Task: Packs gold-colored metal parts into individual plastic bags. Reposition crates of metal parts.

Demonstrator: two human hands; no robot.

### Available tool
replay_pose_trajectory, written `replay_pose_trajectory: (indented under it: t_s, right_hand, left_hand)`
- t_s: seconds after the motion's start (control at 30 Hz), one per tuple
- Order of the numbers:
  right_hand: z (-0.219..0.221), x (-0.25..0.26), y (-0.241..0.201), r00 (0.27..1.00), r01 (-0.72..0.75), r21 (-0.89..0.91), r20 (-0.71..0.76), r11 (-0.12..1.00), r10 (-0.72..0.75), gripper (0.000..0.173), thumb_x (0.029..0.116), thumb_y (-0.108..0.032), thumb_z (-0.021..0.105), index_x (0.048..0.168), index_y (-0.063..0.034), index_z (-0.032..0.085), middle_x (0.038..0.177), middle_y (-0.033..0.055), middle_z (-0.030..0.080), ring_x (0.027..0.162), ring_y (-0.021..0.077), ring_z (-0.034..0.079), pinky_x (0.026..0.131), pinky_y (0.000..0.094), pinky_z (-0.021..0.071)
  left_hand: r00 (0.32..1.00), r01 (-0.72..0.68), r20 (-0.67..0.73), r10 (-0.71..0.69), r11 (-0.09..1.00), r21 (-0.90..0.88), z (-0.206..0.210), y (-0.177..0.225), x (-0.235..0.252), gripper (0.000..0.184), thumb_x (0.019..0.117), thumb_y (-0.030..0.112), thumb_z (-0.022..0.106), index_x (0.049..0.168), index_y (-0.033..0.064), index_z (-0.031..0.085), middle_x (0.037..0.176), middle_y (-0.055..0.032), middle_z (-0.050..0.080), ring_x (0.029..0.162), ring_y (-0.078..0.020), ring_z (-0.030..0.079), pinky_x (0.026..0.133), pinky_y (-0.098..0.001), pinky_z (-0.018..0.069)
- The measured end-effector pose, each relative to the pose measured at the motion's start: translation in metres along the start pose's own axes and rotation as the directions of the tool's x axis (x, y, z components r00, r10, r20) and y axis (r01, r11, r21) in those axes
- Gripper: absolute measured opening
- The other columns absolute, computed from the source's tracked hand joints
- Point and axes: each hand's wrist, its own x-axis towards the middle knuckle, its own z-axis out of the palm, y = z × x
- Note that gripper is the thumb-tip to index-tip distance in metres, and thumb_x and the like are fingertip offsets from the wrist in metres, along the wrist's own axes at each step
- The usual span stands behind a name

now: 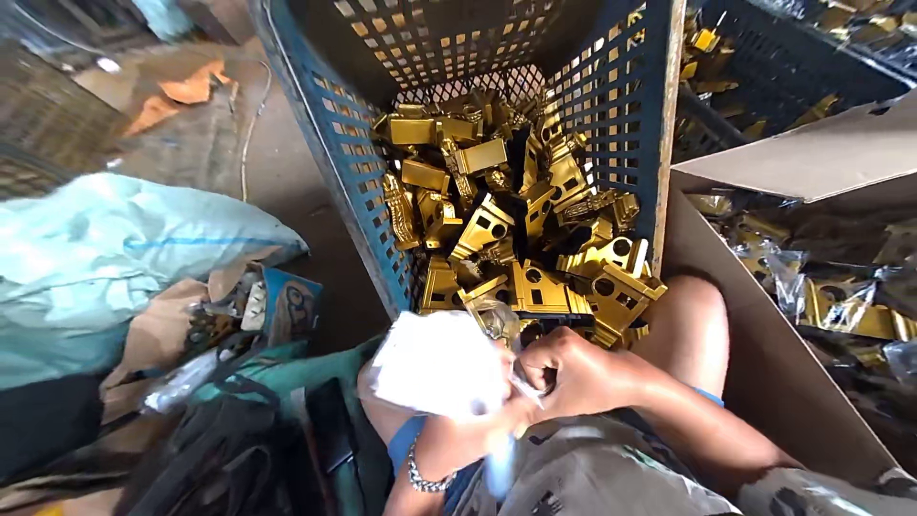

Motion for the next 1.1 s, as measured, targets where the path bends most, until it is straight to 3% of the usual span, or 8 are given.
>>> replay_pose_trajectory:
  t_s: [0.17,0.3,0.5,0.6,0.67,0.8,0.93,1.1]
  right_hand:
    - [-0.055,0.015,0.007,0.924,-0.366,-0.290,-0.227,0.884,0.308,0.033,0.0887,-0.026,0.080,0.101,0.0038,0.072,0.091,0.0124,0.073,0.081,0.0153,0.071,0.076,0.0304,0.0599]
    - [-0.066,0.041,0.016,0.659,-0.666,-0.509,-0.058,0.545,0.750,0.094,0.0880,-0.041,0.080,0.155,0.0056,0.034,0.155,0.0282,0.042,0.146,0.0450,0.036,0.121,0.0595,0.0241]
    - [-0.057,0.021,0.027,0.674,-0.663,-0.558,-0.155,0.499,0.722,0.101,0.0671,-0.041,0.095,0.147,0.0013,0.050,0.153,0.0294,0.041,0.145,0.0480,0.033,0.115,0.0698,0.0219]
    - [-0.052,-0.013,0.031,0.865,-0.456,-0.395,-0.407,0.798,0.293,0.068,0.0601,-0.033,0.094,0.110,0.0042,0.066,0.122,0.0245,0.061,0.113,0.0319,0.060,0.096,0.0463,0.0523]
    - [-0.057,-0.023,0.015,0.880,-0.232,-0.243,-0.466,0.942,0.096,0.059,0.0721,-0.032,0.090,0.116,-0.0001,0.066,0.118,0.0084,0.067,0.107,0.0110,0.065,0.094,0.0275,0.0574]
    - [-0.046,-0.016,-0.019,0.985,-0.124,0.010,-0.116,0.992,0.125,0.062,0.0874,-0.027,0.080,0.137,0.0017,0.055,0.137,0.0095,0.064,0.121,0.0097,0.063,0.104,0.0293,0.0538]
    - [-0.025,0.002,-0.005,0.872,-0.208,-0.025,-0.457,0.978,0.174,0.051,0.0834,-0.017,0.079,0.124,0.0047,0.056,0.105,-0.0016,0.073,0.097,-0.0041,0.069,0.088,0.0165,0.0586]
    - [-0.002,0.023,-0.002,0.967,-0.245,-0.558,-0.193,0.793,0.164,0.042,0.0773,-0.007,0.077,0.116,0.0054,0.065,0.108,0.0245,0.070,0.092,0.0377,0.072,0.079,0.0524,0.0595]
  left_hand:
    - [0.890,-0.036,-0.446,0.092,0.991,0.132,-0.035,-0.018,0.000,0.037,0.0763,-0.003,0.072,0.111,0.0072,0.062,0.094,0.0107,0.070,0.088,-0.0025,0.068,0.081,-0.0221,0.0588]
    - [0.831,-0.072,-0.522,0.191,0.968,0.239,-0.041,-0.014,0.006,0.027,0.0849,0.001,0.068,0.111,-0.0018,0.062,0.099,0.0029,0.075,0.093,-0.0067,0.071,0.083,-0.0246,0.0592]
    - [0.787,-0.065,-0.580,0.211,0.963,0.263,-0.027,-0.012,0.022,0.031,0.0785,0.004,0.080,0.104,0.0002,0.063,0.091,0.0080,0.070,0.088,-0.0012,0.068,0.085,-0.0221,0.0587]
    - [0.789,-0.053,-0.545,0.283,0.916,0.398,-0.027,-0.024,0.023,0.034,0.0808,0.012,0.082,0.103,-0.0065,0.064,0.092,0.0024,0.070,0.090,-0.0010,0.067,0.086,-0.0213,0.0576]
    - [0.795,-0.072,-0.502,0.341,0.874,0.480,-0.026,-0.028,0.026,0.034,0.0830,0.015,0.081,0.101,-0.0083,0.066,0.091,-0.0018,0.071,0.089,-0.0016,0.068,0.086,-0.0208,0.0574]
    - [0.841,-0.109,-0.438,0.319,0.891,0.440,-0.004,-0.018,0.036,0.025,0.0822,0.013,0.081,0.095,-0.0045,0.069,0.089,-0.0020,0.072,0.087,-0.0016,0.069,0.085,-0.0202,0.0583]
    - [0.858,-0.109,-0.493,0.144,0.989,0.098,0.017,-0.003,0.043,0.024,0.0790,0.003,0.080,0.099,0.0011,0.067,0.089,0.0043,0.072,0.086,-0.0035,0.069,0.082,-0.0224,0.0596]
    - [0.891,-0.037,-0.452,0.036,0.999,0.006,0.015,0.019,0.044,0.019,0.0829,-0.004,0.073,0.101,-0.0007,0.068,0.092,0.0008,0.074,0.088,-0.0060,0.071,0.084,-0.0247,0.0597]
